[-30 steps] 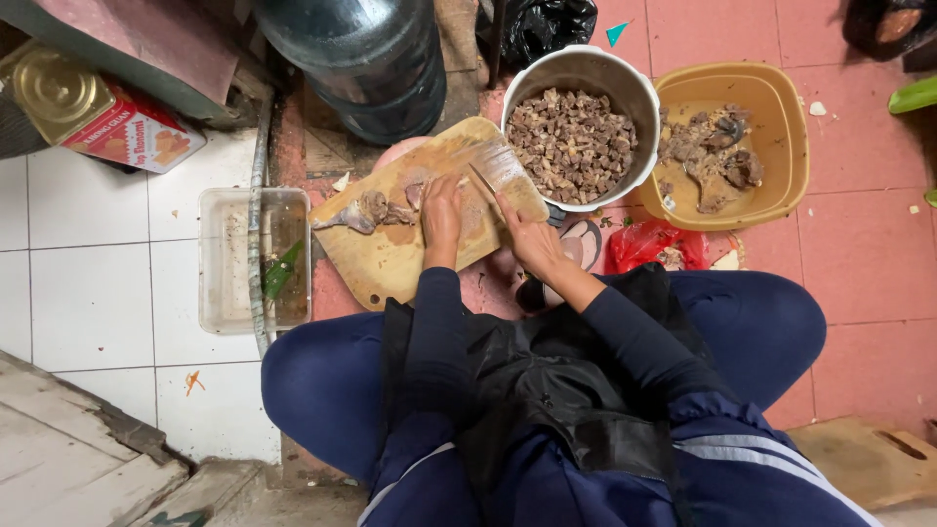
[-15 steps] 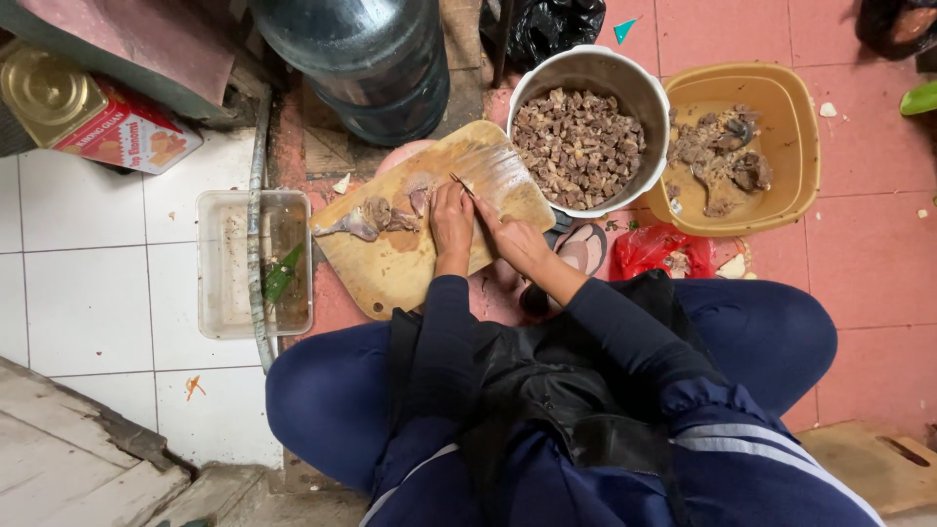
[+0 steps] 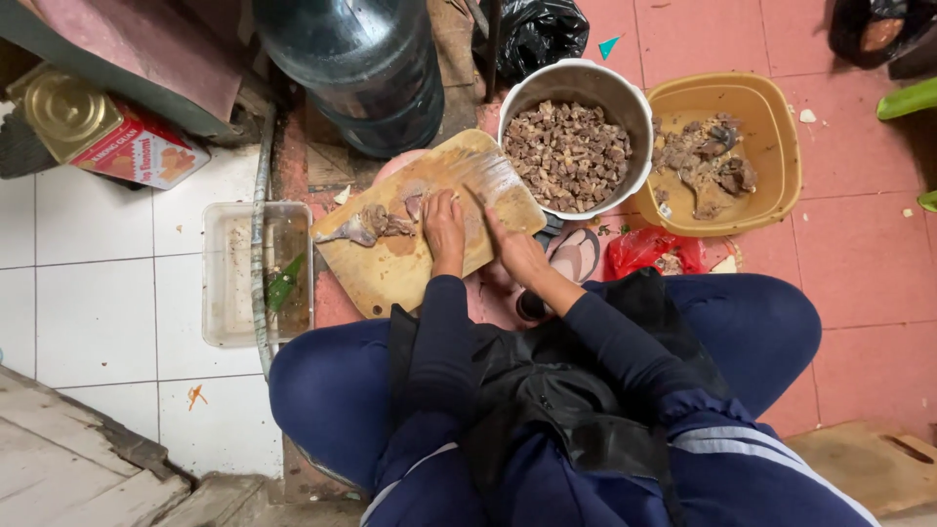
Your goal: Chopping pieces of cooked meat on a wooden cutting board and placing them into a pot.
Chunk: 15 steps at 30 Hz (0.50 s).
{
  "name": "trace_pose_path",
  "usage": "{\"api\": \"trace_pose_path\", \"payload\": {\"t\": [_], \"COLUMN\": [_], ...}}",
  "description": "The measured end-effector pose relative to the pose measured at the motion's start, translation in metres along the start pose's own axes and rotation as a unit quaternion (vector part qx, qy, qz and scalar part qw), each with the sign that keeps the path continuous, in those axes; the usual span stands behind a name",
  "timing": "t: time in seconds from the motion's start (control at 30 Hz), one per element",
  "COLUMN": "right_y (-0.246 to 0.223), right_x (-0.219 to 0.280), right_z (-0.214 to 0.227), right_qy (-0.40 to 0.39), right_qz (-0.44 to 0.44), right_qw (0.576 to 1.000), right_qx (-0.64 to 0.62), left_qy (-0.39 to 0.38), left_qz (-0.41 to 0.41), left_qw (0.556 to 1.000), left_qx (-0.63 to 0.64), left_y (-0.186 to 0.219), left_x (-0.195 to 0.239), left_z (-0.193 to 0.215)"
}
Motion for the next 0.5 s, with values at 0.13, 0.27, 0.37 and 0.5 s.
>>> {"api": "trace_pose_path", "payload": {"t": [0.13,0.27,0.37,0.5], "right_y": [-0.007,-0.009,-0.009,-0.012], "right_x": [0.025,0.013,0.006,0.008], "right_z": [0.046,0.025,0.012,0.008], "right_qy": [0.005,0.031,0.065,0.076], "right_qz": [-0.018,0.036,0.074,0.105], "right_qw": [1.000,0.993,0.976,0.966], "right_qx": [0.022,0.106,0.193,0.225], "left_qy": [-0.005,0.014,0.017,0.012], "left_qz": [0.005,0.009,-0.001,0.009], "left_qw": [1.000,1.000,1.000,1.000], "left_qx": [0.008,0.015,0.005,0.006], "left_y": [-0.010,-0.009,-0.008,-0.006], "left_x": [0.009,0.008,0.004,0.006], "left_z": [-0.002,0.000,0.002,0.005]}}
Point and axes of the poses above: each hand's wrist, its own x-axis away from the middle knuckle, its own z-axis out of the back of the hand, y = z × x, the point moved 7 cm from there along -x, towards the middle knuckle, and after that the axes turned 5 degrees about -y, right-handed, at the moved point
